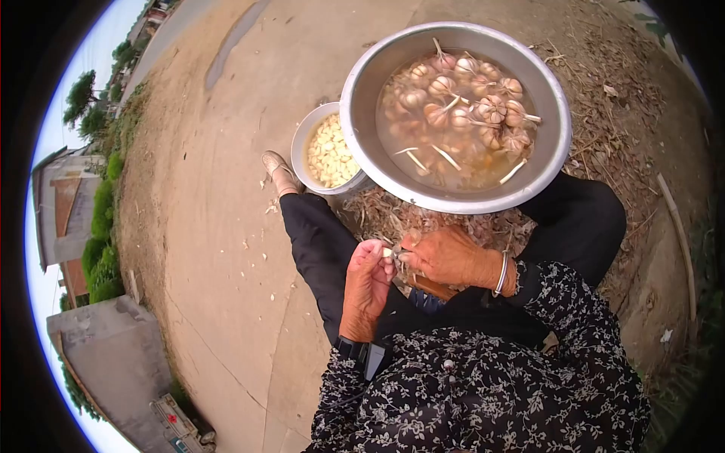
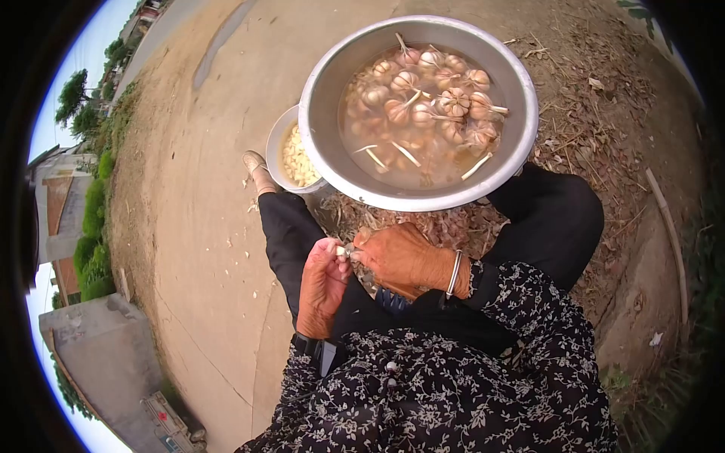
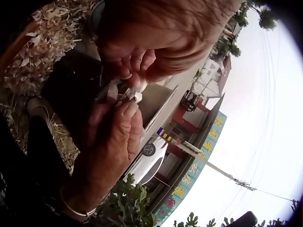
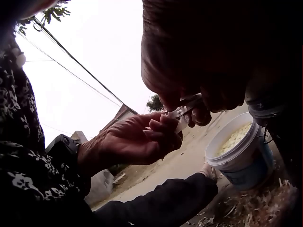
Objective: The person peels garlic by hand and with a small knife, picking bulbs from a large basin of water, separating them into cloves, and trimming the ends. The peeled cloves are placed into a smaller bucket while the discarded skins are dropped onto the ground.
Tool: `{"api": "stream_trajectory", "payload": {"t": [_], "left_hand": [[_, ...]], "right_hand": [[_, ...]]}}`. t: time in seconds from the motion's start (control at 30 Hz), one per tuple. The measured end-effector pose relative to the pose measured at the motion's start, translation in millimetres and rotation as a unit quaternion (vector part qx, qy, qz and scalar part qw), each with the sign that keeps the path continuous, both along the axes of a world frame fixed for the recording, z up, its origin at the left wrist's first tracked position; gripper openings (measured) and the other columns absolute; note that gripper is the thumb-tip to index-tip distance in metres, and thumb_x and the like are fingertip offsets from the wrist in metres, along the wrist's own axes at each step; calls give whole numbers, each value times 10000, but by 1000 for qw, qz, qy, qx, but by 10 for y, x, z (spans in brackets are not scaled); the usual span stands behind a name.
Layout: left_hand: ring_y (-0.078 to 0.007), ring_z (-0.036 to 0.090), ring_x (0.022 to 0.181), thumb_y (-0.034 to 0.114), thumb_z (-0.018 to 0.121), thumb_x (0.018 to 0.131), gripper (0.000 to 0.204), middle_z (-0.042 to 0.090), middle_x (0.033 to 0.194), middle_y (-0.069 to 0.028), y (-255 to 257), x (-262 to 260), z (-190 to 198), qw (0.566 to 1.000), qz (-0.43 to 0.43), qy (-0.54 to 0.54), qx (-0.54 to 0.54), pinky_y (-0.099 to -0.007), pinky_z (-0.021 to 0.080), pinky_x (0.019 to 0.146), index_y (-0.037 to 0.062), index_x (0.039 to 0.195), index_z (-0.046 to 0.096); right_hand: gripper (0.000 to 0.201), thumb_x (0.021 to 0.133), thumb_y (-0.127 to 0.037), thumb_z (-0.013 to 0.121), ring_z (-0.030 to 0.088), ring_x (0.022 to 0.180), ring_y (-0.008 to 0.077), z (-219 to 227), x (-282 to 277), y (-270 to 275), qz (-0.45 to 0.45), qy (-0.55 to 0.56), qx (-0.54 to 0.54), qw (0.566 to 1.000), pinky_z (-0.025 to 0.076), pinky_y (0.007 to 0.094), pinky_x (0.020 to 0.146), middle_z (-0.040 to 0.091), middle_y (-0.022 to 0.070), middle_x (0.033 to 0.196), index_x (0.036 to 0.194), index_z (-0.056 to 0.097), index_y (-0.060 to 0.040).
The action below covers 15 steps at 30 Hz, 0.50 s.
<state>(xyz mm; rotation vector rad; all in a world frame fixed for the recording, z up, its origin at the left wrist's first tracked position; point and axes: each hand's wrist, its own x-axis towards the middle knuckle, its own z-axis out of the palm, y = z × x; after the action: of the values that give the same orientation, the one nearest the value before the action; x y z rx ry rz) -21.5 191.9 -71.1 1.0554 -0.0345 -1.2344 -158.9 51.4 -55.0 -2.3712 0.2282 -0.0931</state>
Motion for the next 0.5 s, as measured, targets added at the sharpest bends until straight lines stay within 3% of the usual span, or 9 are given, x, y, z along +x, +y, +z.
{"api": "stream_trajectory", "payload": {"t": [0.07, 0.17, 0.33, 0.47, 0.5], "left_hand": [[-115, 529, 593, 183, 574, 917, 185, 570, 728, -26, 5, 2, -21, 1000, 5, -29, 10, -225, 412, 512, 15, 990, 548], [-96, 514, 587, 223, 544, 939, 223, 570, 730, -20, 27, 21, -19, 997, -29, -70, 28, -218, 392, 506, 12, 1010, 555], [-65, 481, 596, 303, 481, 969, 319, 564, 743, 0, -44, -192, 87, 986, -41, -139, 84, -195, 356, 523, 7, 1048, 566], [-54, 463, 619, 324, 456, 979, 350, 552, 761, 6, -22, -194, 64, 978, -73, -175, 82, -180, 336, 537, 4, 1063, 568], [-54, 463, 619, 324, 456, 979, 350, 552, 761, 6, -3, -180, 48, 978, -71, -176, 82, -180, 336, 537, 4, 1063, 568]], "right_hand": [[280, 919, -263, 466, 637, 705, 338, -11, 1, 8, 7, 30, -1, 1000, 514, 435, 633, 616, 152, 720, 839, 583, -21], [275, 920, -263, 459, 636, 720, 337, -133, 4, 25, -11, -11, 34, 999, 509, 432, 649, 618, 150, 740, 871, 598, -31], [251, 917, -260, 477, 623, 709, 348, -205, 23, 47, -2, -60, 258, 964, 491, 430, 681, 620, 155, 766, 858, 622, -64], [266, 920, -254, 473, 620, 719, 337, -333, 49, 74, -20, -68, 277, 958, 491, 411, 689, 620, 150, 767, 842, 633, -56], [267, 918, -254, 475, 618, 723, 336, -349, 49, 84, -39, -41, 365, 929, 488, 409, 688, 617, 149, 759, 845, 628, -48]]}}
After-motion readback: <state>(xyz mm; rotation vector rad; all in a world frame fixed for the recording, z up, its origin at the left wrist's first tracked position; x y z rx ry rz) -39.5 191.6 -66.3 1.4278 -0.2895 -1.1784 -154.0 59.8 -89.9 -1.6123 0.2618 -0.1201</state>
